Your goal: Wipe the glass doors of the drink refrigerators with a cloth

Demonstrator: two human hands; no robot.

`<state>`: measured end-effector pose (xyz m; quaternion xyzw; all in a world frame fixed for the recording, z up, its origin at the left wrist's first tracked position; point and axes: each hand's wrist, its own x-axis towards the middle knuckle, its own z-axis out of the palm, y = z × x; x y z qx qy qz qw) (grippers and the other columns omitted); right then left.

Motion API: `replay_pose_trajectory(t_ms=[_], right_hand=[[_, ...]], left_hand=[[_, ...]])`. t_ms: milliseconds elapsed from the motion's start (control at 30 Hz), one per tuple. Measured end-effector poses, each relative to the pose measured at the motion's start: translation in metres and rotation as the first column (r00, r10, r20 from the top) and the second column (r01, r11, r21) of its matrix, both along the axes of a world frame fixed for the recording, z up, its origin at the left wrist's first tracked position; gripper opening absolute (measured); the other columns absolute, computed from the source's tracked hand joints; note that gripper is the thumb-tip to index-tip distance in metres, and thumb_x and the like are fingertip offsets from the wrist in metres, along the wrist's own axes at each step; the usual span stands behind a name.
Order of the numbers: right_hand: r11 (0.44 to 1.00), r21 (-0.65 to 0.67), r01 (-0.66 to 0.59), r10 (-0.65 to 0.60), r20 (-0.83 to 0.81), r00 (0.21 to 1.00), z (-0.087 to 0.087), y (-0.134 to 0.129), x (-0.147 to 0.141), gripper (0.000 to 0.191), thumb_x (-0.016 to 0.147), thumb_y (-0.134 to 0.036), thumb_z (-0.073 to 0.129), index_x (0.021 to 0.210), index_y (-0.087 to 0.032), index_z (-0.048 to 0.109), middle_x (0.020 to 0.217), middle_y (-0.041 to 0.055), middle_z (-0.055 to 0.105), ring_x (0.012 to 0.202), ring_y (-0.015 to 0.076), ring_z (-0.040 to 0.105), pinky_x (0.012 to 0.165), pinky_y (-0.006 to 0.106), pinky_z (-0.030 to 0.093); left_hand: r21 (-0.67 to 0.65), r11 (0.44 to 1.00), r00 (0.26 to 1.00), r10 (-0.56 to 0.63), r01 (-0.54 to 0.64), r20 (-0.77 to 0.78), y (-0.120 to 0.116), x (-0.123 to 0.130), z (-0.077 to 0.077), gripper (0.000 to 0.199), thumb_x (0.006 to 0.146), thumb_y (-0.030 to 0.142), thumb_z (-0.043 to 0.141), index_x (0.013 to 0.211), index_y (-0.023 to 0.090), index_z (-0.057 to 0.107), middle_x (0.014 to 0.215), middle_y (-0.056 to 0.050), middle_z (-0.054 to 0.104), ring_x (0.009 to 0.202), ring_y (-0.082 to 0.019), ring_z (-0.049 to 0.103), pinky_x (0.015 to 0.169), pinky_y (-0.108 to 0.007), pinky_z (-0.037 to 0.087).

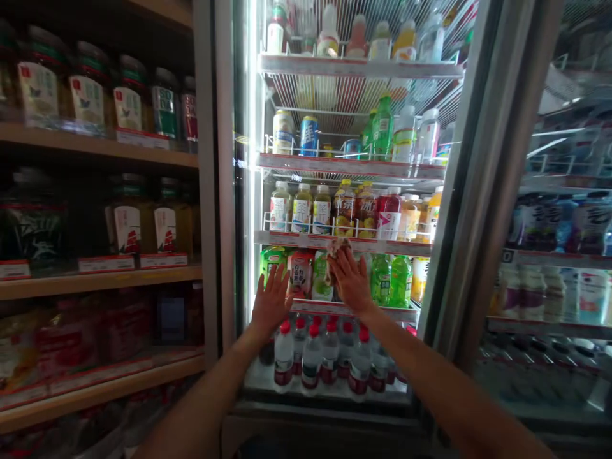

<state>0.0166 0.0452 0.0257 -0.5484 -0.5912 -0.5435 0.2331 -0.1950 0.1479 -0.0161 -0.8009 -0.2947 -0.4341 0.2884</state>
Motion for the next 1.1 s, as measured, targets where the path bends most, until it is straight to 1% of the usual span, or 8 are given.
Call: replay_pose_trajectory(t_ms=[133,200,367,433,667,900,967,1100], right_hand=[[0.987,-0.146,-0.065,0.088,0.162,0.983,-0.043,-0.003,-0.013,0.046,0.085,-0.019,0.042,0.131,-0.019,0.045,0.136,0.0083,0.047,0.136,0.0248,0.021,0.110,0.050,0.001],[0.979,-0.190,-0.076,0.114,0.202,0.973,-0.052,-0.002,-0.018,0.045,0.086,-0.019,0.041,0.131,-0.019,0.044,0.137,0.0066,0.046,0.137,0.0237,0.021,0.110,0.049,0.000],[0.993,-0.101,-0.063,0.072,0.088,0.993,-0.009,0.018,-0.030,0.046,0.086,-0.019,0.043,0.132,-0.021,0.043,0.141,0.0082,0.041,0.137,0.0246,0.021,0.110,0.051,0.003],[0.997,-0.057,-0.057,0.059,0.046,0.997,0.001,0.025,-0.036,0.047,0.085,-0.020,0.044,0.133,-0.020,0.043,0.142,0.0090,0.040,0.137,0.0258,0.022,0.110,0.052,0.003],[0.959,-0.250,-0.133,0.183,0.190,0.965,-0.043,0.025,-0.057,0.047,0.086,-0.018,0.041,0.133,-0.021,0.042,0.139,0.0080,0.044,0.136,0.0241,0.025,0.110,0.051,0.009],[0.984,-0.123,-0.130,0.139,0.074,0.987,0.014,0.057,-0.079,0.048,0.086,-0.020,0.042,0.135,-0.020,0.039,0.145,0.0089,0.035,0.139,0.0258,0.017,0.110,0.055,0.004],[0.976,-0.164,-0.146,0.164,0.103,0.981,0.007,0.060,-0.085,0.049,0.086,-0.020,0.042,0.135,-0.019,0.039,0.145,0.0096,0.034,0.139,0.0257,0.016,0.110,0.055,0.005],[0.947,-0.264,-0.183,0.239,0.201,0.950,-0.032,0.056,-0.092,0.047,0.086,-0.018,0.041,0.134,-0.019,0.040,0.143,0.0106,0.038,0.137,0.0244,0.021,0.109,0.053,0.013]], left_hand=[[-0.019,0.999,0.999,0.038,-0.038,-0.005,0.003,-0.014,-0.005,0.052,0.087,0.033,0.043,0.134,0.012,0.039,0.145,-0.013,0.029,0.136,-0.028,0.022,0.109,-0.048,0.022],[-0.022,0.998,0.998,0.057,-0.057,-0.002,0.007,-0.023,-0.004,0.053,0.086,0.032,0.044,0.135,0.012,0.038,0.146,-0.013,0.028,0.137,-0.028,0.021,0.109,-0.049,0.022],[-0.029,0.995,0.995,0.093,-0.093,0.025,0.017,-0.040,0.005,0.054,0.087,0.030,0.042,0.137,0.013,0.034,0.147,-0.013,0.025,0.138,-0.027,0.016,0.110,-0.050,0.019],[-0.046,0.994,0.995,0.096,-0.094,0.038,0.018,-0.044,0.007,0.054,0.087,0.030,0.041,0.138,0.013,0.032,0.148,-0.013,0.024,0.138,-0.026,0.015,0.110,-0.050,0.019],[-0.064,0.989,0.991,0.134,-0.133,0.005,0.024,-0.061,0.000,0.056,0.085,0.028,0.043,0.138,0.012,0.032,0.146,-0.014,0.027,0.137,-0.028,0.020,0.108,-0.052,0.024],[-0.061,0.987,0.989,0.147,-0.147,-0.010,0.033,-0.073,0.004,0.055,0.087,0.030,0.041,0.138,0.011,0.032,0.147,-0.014,0.024,0.137,-0.029,0.019,0.108,-0.052,0.023],[-0.074,0.985,0.988,0.154,-0.155,-0.009,0.033,-0.076,0.004,0.055,0.086,0.030,0.041,0.138,0.011,0.032,0.147,-0.014,0.025,0.137,-0.028,0.019,0.108,-0.052,0.023],[-0.088,0.980,0.984,0.181,-0.180,-0.006,0.037,-0.087,0.002,0.055,0.084,0.026,0.043,0.136,0.012,0.035,0.146,-0.014,0.028,0.137,-0.027,0.022,0.109,-0.050,0.023]])
